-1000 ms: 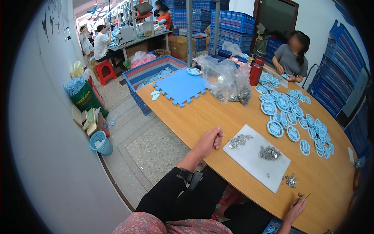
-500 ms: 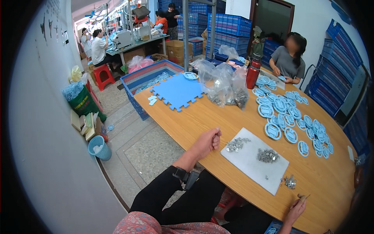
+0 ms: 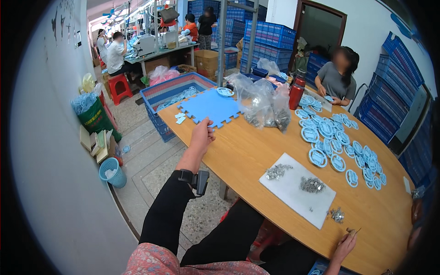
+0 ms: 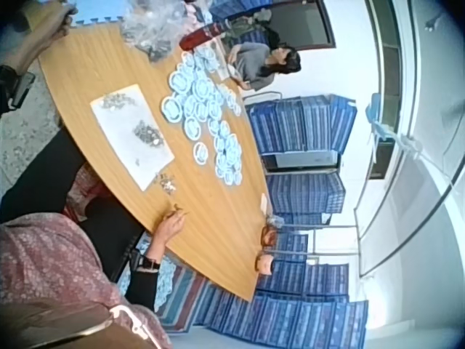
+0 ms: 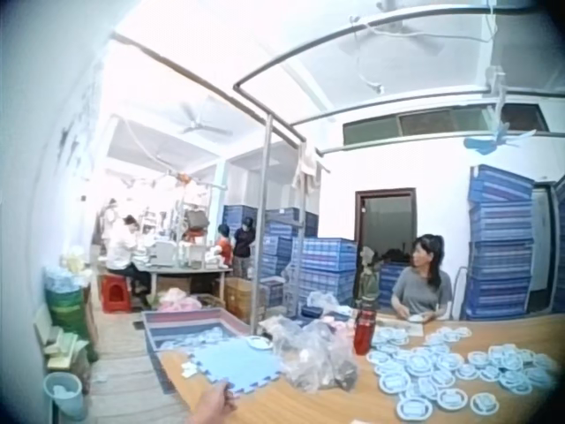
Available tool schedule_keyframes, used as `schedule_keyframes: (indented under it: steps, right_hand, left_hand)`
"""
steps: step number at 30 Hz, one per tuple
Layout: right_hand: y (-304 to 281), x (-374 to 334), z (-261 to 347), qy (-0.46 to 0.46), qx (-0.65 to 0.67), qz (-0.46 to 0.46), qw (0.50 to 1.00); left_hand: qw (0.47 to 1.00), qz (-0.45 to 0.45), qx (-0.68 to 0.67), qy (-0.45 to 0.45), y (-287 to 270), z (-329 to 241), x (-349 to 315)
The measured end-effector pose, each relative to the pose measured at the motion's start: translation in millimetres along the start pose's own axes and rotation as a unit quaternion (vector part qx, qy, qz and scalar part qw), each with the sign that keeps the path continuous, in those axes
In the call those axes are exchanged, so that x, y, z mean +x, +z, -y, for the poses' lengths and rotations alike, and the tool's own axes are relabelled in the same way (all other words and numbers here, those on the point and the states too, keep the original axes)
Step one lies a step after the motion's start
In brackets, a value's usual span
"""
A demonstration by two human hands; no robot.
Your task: The person sits at a table and assembles light blue plastic rings by inserting small metal pins into them using a wooden stick. The person picks up a ring, aligns it, and uses the stick to push the pin into place, repeating this process for multiple units.
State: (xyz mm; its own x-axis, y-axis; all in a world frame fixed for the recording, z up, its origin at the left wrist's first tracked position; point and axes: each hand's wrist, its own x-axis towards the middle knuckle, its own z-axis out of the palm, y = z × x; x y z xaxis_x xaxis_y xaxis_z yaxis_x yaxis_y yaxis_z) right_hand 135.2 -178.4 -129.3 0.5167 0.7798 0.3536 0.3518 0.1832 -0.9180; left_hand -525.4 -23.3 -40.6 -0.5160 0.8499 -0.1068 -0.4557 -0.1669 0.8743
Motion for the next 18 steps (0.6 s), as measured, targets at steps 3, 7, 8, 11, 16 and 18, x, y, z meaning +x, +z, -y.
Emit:
schedule_keyframes:
  steps: [3,7,8,11,16,18]
  right_hand:
    - [2.0,-2.6,6.6,-0.006,-0.004,0.002,1.000]
    - [7.1,-4.5,10.2,-0.005,0.018,0.010,1.000]
    - [6.1,-3.6,12.0,0.000,0.018,0.008,1.000]
    - [-2.2,4.3,4.9,0.004,0.052,-0.016,0.999]
    - [12.2,2.8,37.6,-0.061,0.051,-0.015,0.997]
    - [27.8,-10.7,74.7,-0.077,0.035,0.021,0.996]
  left_hand:
    - [0.999,-0.029,0.038,-0.014,-18.2,19.8,-11.8]
    - [0.997,0.010,0.067,0.046,-48.0,48.0,-9.5]
    - [0.998,-0.001,0.055,0.033,-43.5,46.6,-12.8]
    - [1.000,-0.020,-0.023,-0.003,-31.4,33.6,-10.9]
    - [0.983,-0.049,-0.166,0.058,-75.8,-40.6,45.3]
    - [0.970,-0.096,-0.188,0.124,-94.3,-69.1,60.4]
